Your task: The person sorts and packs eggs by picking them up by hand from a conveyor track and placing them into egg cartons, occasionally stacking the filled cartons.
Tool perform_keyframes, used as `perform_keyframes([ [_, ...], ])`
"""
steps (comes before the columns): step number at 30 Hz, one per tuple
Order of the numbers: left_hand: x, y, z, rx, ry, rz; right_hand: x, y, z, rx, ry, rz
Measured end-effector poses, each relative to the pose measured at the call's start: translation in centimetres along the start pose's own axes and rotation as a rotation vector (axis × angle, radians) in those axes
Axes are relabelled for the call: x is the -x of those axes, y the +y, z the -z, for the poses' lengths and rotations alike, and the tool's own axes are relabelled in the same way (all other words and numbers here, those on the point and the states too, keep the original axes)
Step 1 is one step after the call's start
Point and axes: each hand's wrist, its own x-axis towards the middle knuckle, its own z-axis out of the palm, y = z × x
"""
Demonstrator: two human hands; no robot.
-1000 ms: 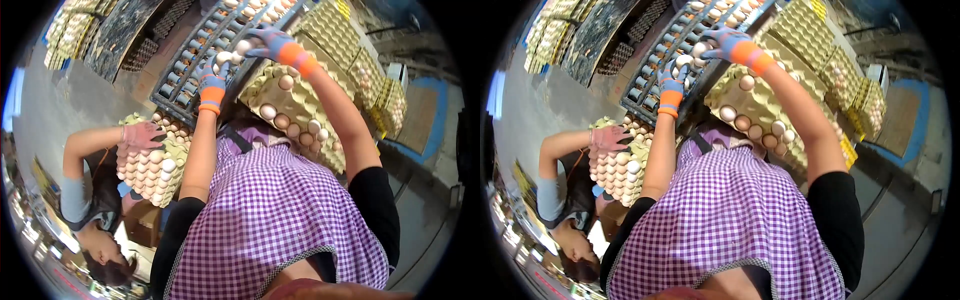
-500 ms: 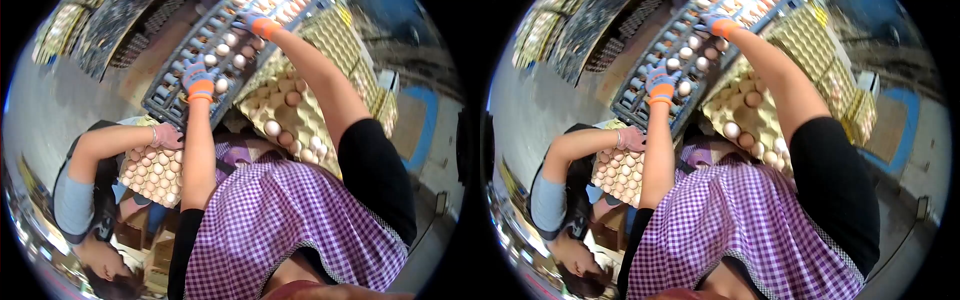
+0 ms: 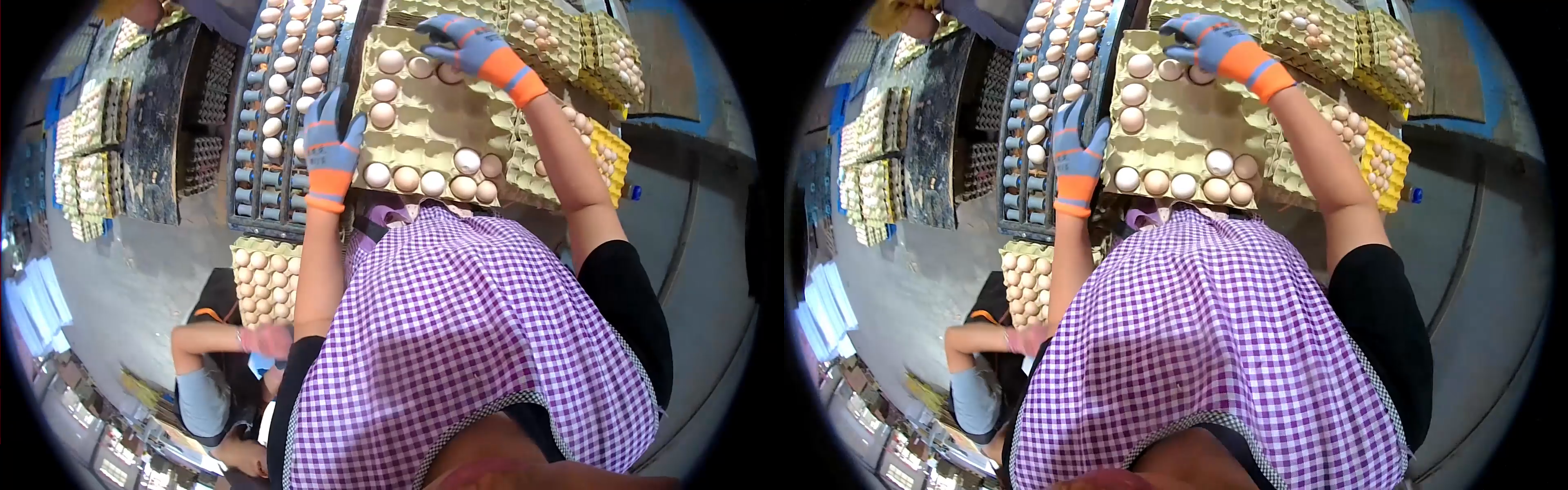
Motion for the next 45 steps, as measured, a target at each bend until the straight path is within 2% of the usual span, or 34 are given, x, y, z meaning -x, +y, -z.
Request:
perform_keyframes([
  [2, -2.2, 0.3, -1.4, -0.087, 0.032, -0.106, 1.0, -0.6, -1.7, 0.27, 0.033, 0.031],
  [3, -3.3, 0.7, -1.8, -0.16, -0.061, -0.077, 1.0, -1.5, -2.2, 0.368, -0.082, -0.015],
  [4, -4.1, -0.1, -2.9, -0.251, -0.096, -0.13, 1.1, -1.5, -3.6, 0.451, -0.098, 0.01],
  [6, -4.8, -1.2, -5.2, -0.349, -0.225, -0.154, 1.4, -1.8, -4.8, 0.5, -0.05, -0.005],
  [7, -4.4, -0.9, -6.1, -0.341, -0.214, -0.016, 1.5, -1.6, -4.8, 0.496, -0.04, -0.003],
  [10, -4.5, 0.7, -6.0, -0.37, -0.23, 0.091, 1.1, -1.0, -4.5, 0.396, 0.006, 0.011],
  [12, -3.5, 1.0, -6.9, -0.522, -0.169, -0.024, 1.0, -1.7, -4.5, 0.444, -0.005, 0.034],
  [14, -3.4, 1.8, -7.4, -0.597, -0.189, 0.061, 0.4, -1.7, -4.5, 0.507, 0.01, 0.069],
  [16, -3.9, 1.4, -6.4, -0.571, -0.188, 0.055, -0.8, -2.2, -4.5, 0.449, -0.006, 0.01],
  [18, -3.6, 0.6, -5.9, -0.542, -0.177, 0.053, 0.0, -2.5, -2.9, 0.339, -0.011, -0.015],
  [20, -3.2, -2.3, -5.4, -0.124, -0.052, 0.053, 2.6, -3.0, -1.1, -0.364, 0.132, -0.127],
  [21, -3.1, -4.3, -5.5, 0.073, -0.044, 0.144, 2.8, -0.8, -2.7, -0.69, 0.111, -0.123],
  [22, -2.9, -4.2, -4.8, 0.156, -0.039, 0.196, 2.6, 0.2, -4.0, -0.687, 0.104, -0.122],
  [24, -2.7, -3.9, -4.5, 0.069, -0.029, 0.11, 2.5, -0.7, -4.7, -0.697, 0.3, -0.001],
  [25, -2.7, -3.8, -4.6, -0.01, -0.022, 0.025, 2.6, -0.7, -4.5, -0.475, 0.281, -0.001],
  [26, -2.9, -3.5, -4.9, -0.091, -0.016, -0.062, 2.5, -0.7, -4.9, -0.483, 0.274, -0.008],
  [28, -3.1, -2.6, -4.6, -0.038, 0.035, -0.126, 1.9, -0.5, -5.7, 0.054, 0.406, 0.155],
  [32, -0.8, -3.4, -2.2, -0.054, 0.07, -0.063, 1.0, -2.3, -5.5, 0.189, 0.253, 0.091],
  [34, 1.6, -4.0, -1.1, -0.085, 0.066, 0.024, 0.6, -4.2, -5.3, 0.106, 0.155, 0.094],
  [36, 2.4, -4.6, -1.4, -0.121, -0.004, 0.059, -1.2, -3.0, -8.2, 0.078, 0.346, 0.416],
  [38, 2.0, -4.3, -3.3, -0.097, 0.048, 0.072, -1.7, -2.3, -10.2, 0.113, 0.255, 0.376],
  [39, 1.4, -4.1, -4.6, -0.033, 0.01, 0.098, -2.2, -3.0, -9.3, 0.118, 0.093, 0.252],
  [40, 1.3, -4.6, -6.0, -0.175, -0.024, 0.125, -2.9, -3.7, -8.3, 0.129, -0.067, 0.134],
  [42, 1.3, -4.8, -7.6, -0.488, -0.149, 0.139, -2.3, -4.0, -8.4, 0.229, -0.134, 0.085],
  [43, 1.9, -4.9, -7.8, -0.482, -0.153, 0.14, -1.9, -2.8, -10.1, 0.272, 0.07, 0.206],
  [44, 2.1, -4.1, -7.4, -0.614, -0.178, 0.167, -1.8, -2.0, -10.6, 0.317, 0.278, 0.326],
  [45, 2.2, -3.4, -7.0, -0.748, -0.2, 0.191, -1.9, -2.3, -10.2, 0.323, 0.28, 0.324],
])
